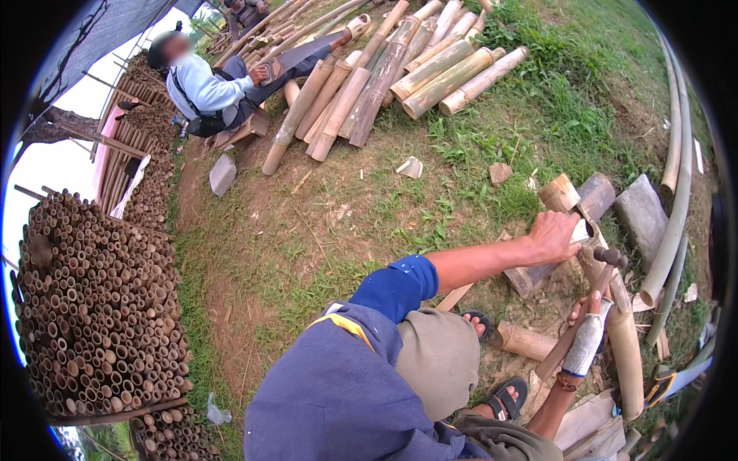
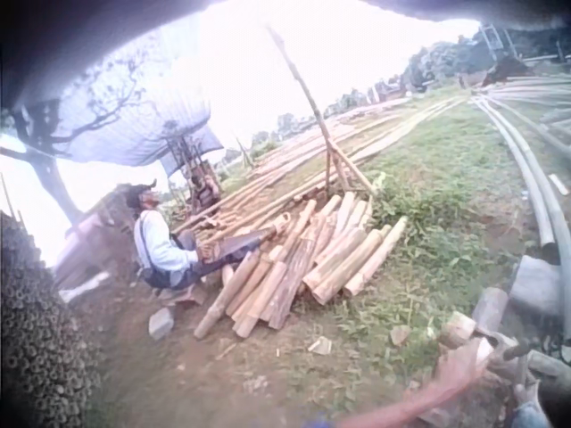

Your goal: The person selects a bamboo pole from a pile, splits it lengthwise using a knife, and then uses a hammer and chisel to hollow out the interior. The person then uses a hand saw to cut the bamboo into smaller sections.

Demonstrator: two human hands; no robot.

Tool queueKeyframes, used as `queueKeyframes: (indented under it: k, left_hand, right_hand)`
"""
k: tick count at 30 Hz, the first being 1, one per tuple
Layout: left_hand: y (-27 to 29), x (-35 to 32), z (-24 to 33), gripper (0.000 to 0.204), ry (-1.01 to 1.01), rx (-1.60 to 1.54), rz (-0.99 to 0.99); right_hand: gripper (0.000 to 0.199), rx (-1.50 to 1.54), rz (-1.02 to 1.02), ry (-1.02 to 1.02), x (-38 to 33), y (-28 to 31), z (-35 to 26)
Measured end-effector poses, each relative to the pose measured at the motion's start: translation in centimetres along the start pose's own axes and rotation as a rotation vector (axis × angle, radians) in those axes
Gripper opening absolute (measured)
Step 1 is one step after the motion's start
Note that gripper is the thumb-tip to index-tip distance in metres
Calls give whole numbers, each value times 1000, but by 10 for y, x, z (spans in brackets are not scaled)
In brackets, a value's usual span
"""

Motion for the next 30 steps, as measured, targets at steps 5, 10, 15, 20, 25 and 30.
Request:
queueKeyframes:
  k: [5, 10, 15, 20, 25, 30]
  left_hand:
    - [5, 19, 13, 66, -74, -11, 167]
    - [3, 35, 0, 63, -123, 192, 64]
    - [-26, 42, 13, 62, -67, 179, 29]
    - [-26, 37, 22, 62, -63, 5, 104]
    - [-27, 44, 20, 71, 39, -42, -15]
    - [-29, 41, 19, 73, 76, -113, -18]
  right_hand:
    - [50, 41, 26, -39, 24, 30, 16]
    - [58, 21, -27, 86, 4, -23, -20]
    - [55, 58, -34, 143, 18, -24, -21]
    - [56, 4, -20, 178, 23, -26, -32]
    - [57, -47, -32, 173, 24, -37, -41]
    - [58, -102, -8, 304, 34, -34, -47]
Point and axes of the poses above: each hand's wrist, its own x-axis towards the middle knuckle, its own y-axis out of the back of the hand, z = x × y, the point moved 1 cm from there along x, towards the middle knuckle, and after that the axes turned 6 degrees about x, right-handed, at the moved point
